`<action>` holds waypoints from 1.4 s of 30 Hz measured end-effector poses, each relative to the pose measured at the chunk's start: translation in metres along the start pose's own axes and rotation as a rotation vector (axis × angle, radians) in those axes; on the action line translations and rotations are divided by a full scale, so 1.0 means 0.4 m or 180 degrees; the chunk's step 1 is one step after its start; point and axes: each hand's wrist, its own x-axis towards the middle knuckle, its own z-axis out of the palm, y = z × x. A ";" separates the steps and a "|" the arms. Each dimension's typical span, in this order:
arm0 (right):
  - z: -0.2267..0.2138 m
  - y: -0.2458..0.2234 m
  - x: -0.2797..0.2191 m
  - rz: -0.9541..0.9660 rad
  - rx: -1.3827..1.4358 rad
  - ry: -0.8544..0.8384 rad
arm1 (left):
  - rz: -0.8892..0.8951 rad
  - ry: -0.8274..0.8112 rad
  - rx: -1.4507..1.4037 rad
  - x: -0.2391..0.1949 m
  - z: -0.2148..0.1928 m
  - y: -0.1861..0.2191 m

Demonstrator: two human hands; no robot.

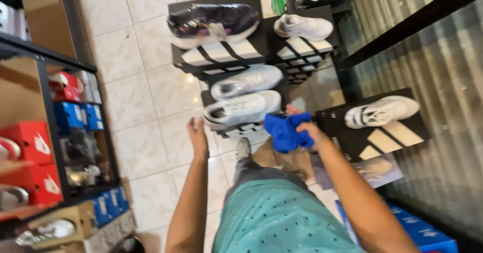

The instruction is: Cleaning shoe boxes by wiping the exterior and interior lid with a cloth

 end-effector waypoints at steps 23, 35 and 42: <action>0.033 -0.048 -0.259 -0.0273 0.0379 0.2464 | -0.1211 -0.2670 0.1092 -0.141 0.186 0.175; -0.428 0.062 -0.648 -0.1212 0.0413 0.2916 | -0.2039 -0.3639 0.1417 -0.430 0.584 -0.268; -0.581 0.245 -0.680 -0.1300 0.0715 0.3522 | -0.2492 -0.3101 0.0602 -0.610 0.812 -0.443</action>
